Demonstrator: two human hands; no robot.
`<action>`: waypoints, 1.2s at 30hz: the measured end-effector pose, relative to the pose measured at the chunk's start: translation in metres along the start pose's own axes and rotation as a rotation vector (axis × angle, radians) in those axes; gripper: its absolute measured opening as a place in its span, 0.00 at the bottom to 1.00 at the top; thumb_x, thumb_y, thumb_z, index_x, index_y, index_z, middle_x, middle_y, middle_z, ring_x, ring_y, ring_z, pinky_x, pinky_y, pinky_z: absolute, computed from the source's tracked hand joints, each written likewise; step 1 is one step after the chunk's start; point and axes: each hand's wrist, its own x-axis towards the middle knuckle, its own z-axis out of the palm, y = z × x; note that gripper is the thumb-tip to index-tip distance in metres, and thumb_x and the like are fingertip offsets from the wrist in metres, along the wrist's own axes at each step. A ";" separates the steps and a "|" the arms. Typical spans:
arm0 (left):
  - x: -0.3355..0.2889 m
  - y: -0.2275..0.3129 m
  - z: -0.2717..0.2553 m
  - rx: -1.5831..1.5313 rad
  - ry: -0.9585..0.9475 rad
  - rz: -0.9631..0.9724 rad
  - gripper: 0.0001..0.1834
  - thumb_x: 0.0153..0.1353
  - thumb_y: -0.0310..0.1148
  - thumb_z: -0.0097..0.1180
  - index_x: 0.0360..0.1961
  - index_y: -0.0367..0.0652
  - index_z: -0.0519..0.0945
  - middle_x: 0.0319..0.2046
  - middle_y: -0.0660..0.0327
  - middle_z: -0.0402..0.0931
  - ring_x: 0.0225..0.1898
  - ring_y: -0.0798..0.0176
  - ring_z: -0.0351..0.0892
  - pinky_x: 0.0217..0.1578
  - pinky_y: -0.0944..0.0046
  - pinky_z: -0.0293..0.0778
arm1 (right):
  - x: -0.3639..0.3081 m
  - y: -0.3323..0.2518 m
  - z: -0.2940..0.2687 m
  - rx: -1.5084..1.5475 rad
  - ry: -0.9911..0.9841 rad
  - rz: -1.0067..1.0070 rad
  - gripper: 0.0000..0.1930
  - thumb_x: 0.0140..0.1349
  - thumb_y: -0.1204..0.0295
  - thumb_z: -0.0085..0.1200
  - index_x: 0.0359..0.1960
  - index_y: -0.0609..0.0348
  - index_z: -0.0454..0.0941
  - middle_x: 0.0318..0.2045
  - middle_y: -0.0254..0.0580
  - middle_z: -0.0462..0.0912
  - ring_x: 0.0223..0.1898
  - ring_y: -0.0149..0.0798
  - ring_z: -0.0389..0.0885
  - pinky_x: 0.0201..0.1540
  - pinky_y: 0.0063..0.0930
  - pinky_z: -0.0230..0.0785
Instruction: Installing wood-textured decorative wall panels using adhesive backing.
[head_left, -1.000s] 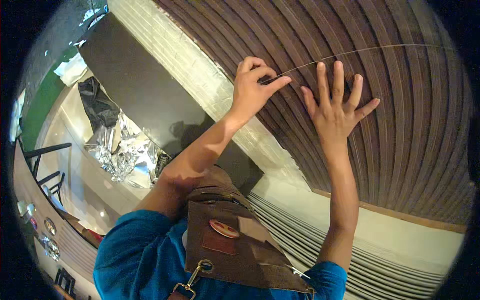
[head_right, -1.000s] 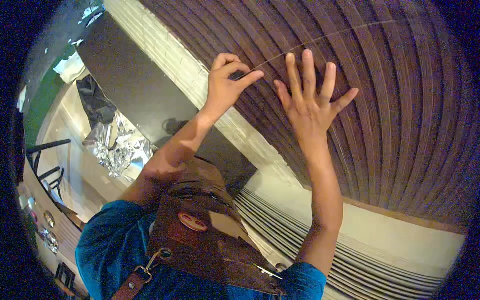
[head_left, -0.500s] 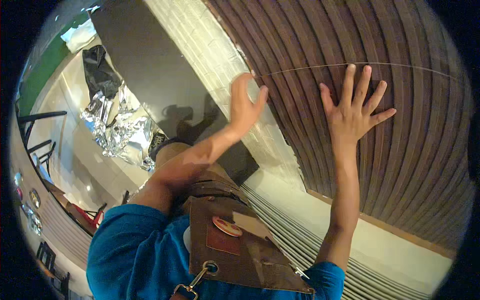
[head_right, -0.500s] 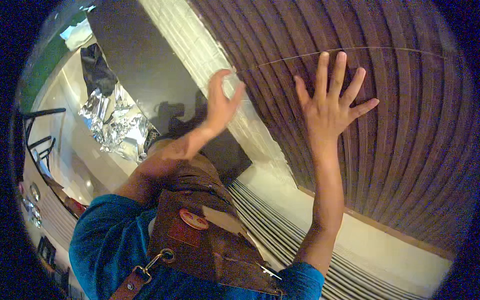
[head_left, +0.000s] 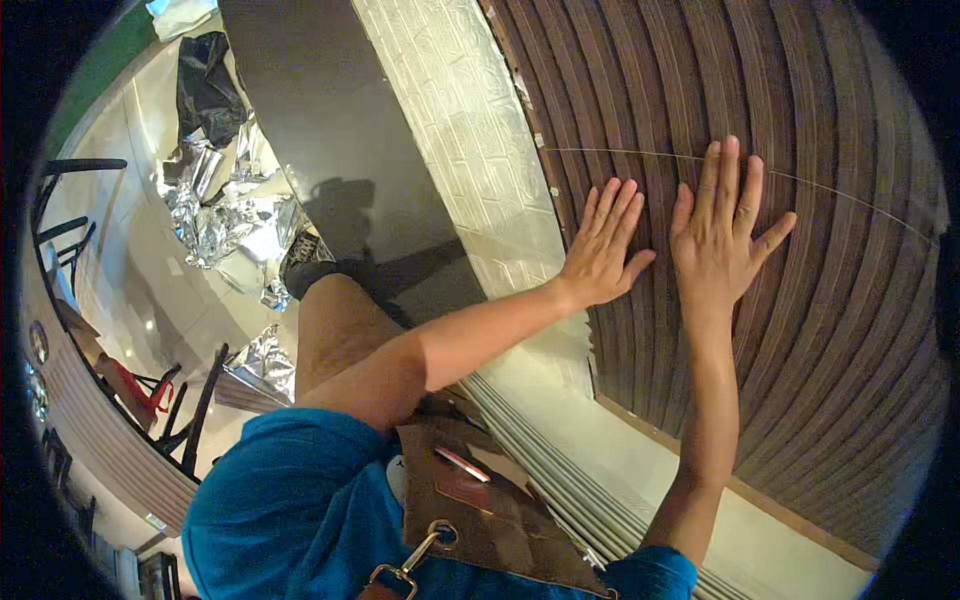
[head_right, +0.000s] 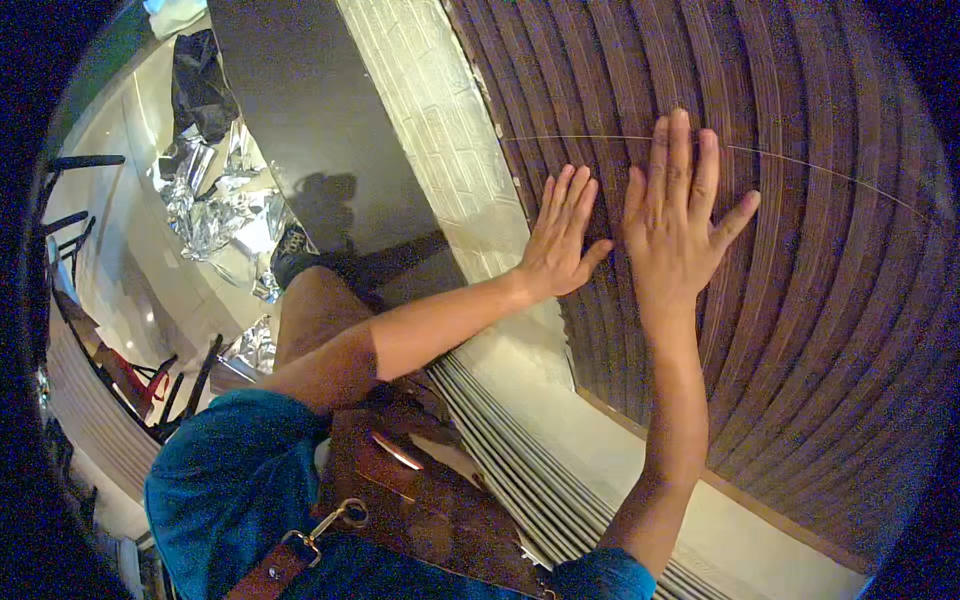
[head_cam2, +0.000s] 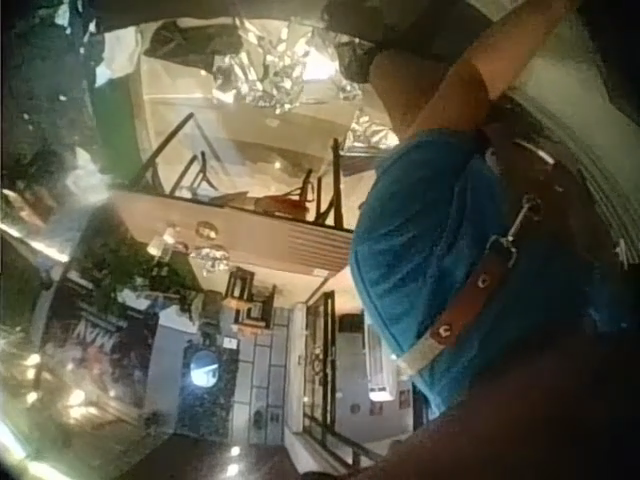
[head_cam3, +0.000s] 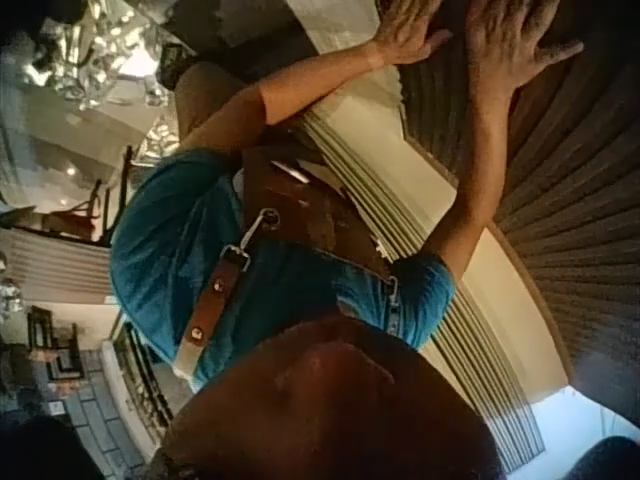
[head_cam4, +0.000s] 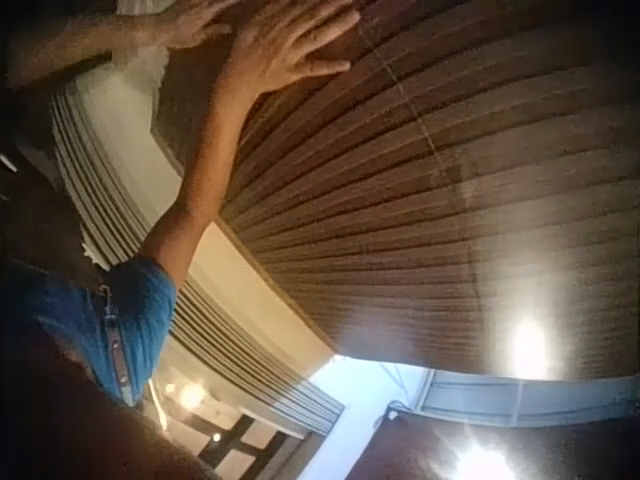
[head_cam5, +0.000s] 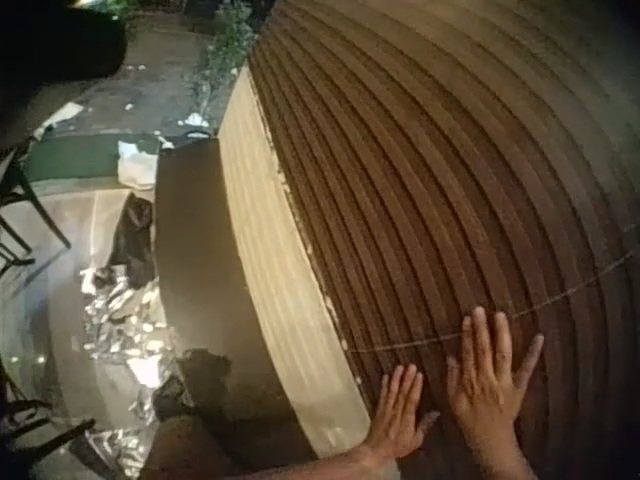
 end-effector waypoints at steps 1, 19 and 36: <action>0.001 0.001 0.003 -0.005 0.042 0.030 0.45 0.62 0.43 0.55 0.70 0.30 0.45 0.72 0.39 0.40 0.73 0.36 0.36 0.69 0.36 0.36 | 0.000 -0.001 0.000 -0.025 -0.036 -0.020 0.28 0.68 0.50 0.41 0.69 0.39 0.62 0.71 0.18 0.58 0.72 0.29 0.53 0.71 0.62 0.20; 0.046 -0.032 0.010 0.000 0.382 -0.380 0.36 0.72 0.39 0.38 0.72 0.31 0.40 0.72 0.38 0.32 0.74 0.37 0.32 0.71 0.45 0.35 | 0.008 -0.019 0.004 0.400 -0.088 -0.492 0.27 0.63 0.63 0.40 0.65 0.53 0.67 0.70 0.28 0.61 0.73 0.32 0.49 0.74 0.42 0.35; 0.068 -0.031 0.004 -0.115 0.484 -0.569 0.42 0.71 0.50 0.39 0.72 0.35 0.36 0.73 0.40 0.30 0.74 0.40 0.28 0.71 0.44 0.31 | -0.008 -0.013 0.004 0.404 -0.097 -0.299 0.27 0.64 0.64 0.41 0.67 0.46 0.65 0.70 0.24 0.61 0.72 0.30 0.54 0.73 0.46 0.33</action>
